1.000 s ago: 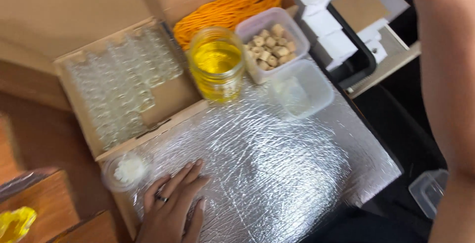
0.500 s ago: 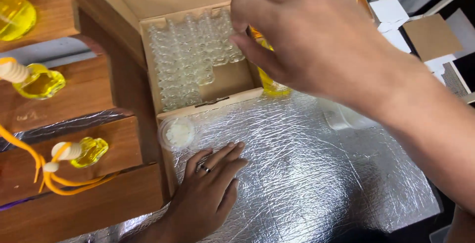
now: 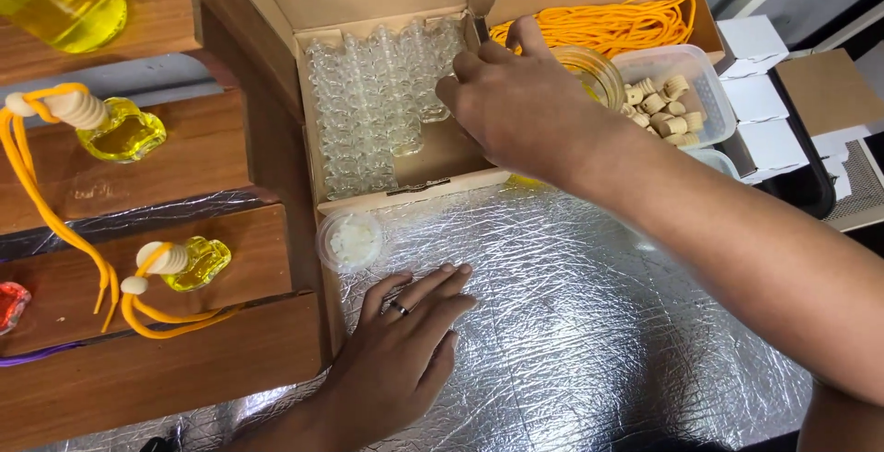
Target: Folding a cardboard box, inserting a perfume bottle, and cleaning a bottle with a cloth.
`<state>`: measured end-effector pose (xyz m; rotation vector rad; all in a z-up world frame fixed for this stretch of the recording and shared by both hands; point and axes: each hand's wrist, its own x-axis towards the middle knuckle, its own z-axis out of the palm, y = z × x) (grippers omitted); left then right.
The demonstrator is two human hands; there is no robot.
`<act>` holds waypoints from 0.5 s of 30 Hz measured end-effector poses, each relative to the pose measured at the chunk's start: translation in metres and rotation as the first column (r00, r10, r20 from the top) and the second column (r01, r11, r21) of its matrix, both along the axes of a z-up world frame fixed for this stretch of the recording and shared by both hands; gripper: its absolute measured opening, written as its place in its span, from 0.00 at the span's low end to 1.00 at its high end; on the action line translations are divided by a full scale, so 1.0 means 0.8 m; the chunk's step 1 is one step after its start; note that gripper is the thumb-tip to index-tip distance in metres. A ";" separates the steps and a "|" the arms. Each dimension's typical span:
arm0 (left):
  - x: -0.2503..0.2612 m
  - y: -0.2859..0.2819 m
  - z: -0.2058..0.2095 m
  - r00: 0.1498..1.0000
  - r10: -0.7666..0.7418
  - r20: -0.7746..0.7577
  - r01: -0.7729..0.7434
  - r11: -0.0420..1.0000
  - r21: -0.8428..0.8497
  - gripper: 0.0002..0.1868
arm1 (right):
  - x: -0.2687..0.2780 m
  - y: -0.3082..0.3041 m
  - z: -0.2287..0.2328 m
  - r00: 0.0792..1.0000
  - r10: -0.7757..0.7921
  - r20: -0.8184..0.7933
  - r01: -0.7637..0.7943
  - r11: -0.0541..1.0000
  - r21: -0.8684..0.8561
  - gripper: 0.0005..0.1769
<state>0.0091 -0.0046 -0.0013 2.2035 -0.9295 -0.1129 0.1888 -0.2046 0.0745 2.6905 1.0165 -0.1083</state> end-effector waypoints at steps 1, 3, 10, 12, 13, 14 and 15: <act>0.000 0.000 -0.001 1.000 -0.003 0.022 0.003 1.000 -0.006 0.17 | 0.002 -0.001 -0.008 0.995 0.036 0.096 -0.034 0.999 -0.025 0.12; 0.000 0.001 -0.001 0.999 -0.001 0.042 0.002 1.000 -0.012 0.18 | 0.006 0.000 -0.016 0.979 0.078 0.188 -0.069 0.996 -0.053 0.12; 0.000 0.002 0.000 0.998 0.002 0.057 -0.002 1.000 -0.011 0.16 | 0.014 0.002 -0.026 0.988 0.031 0.151 -0.024 0.998 -0.051 0.20; 0.000 0.002 0.000 0.998 0.001 0.059 0.000 1.000 -0.008 0.17 | 0.015 0.002 -0.023 0.989 0.023 0.144 -0.015 0.999 -0.052 0.21; 0.000 0.002 0.000 0.999 0.004 0.049 -0.004 1.000 -0.008 0.17 | 0.016 0.003 -0.022 0.989 0.016 0.147 -0.004 0.997 -0.080 0.18; -0.001 0.002 0.000 0.999 0.006 0.037 -0.006 1.000 -0.008 0.17 | 0.015 0.003 -0.021 0.989 0.009 0.147 0.007 0.994 -0.108 0.16; 0.000 0.002 0.000 0.999 0.006 0.034 -0.006 1.000 -0.008 0.17 | 0.016 0.002 -0.019 0.990 0.009 0.144 0.007 0.994 -0.108 0.16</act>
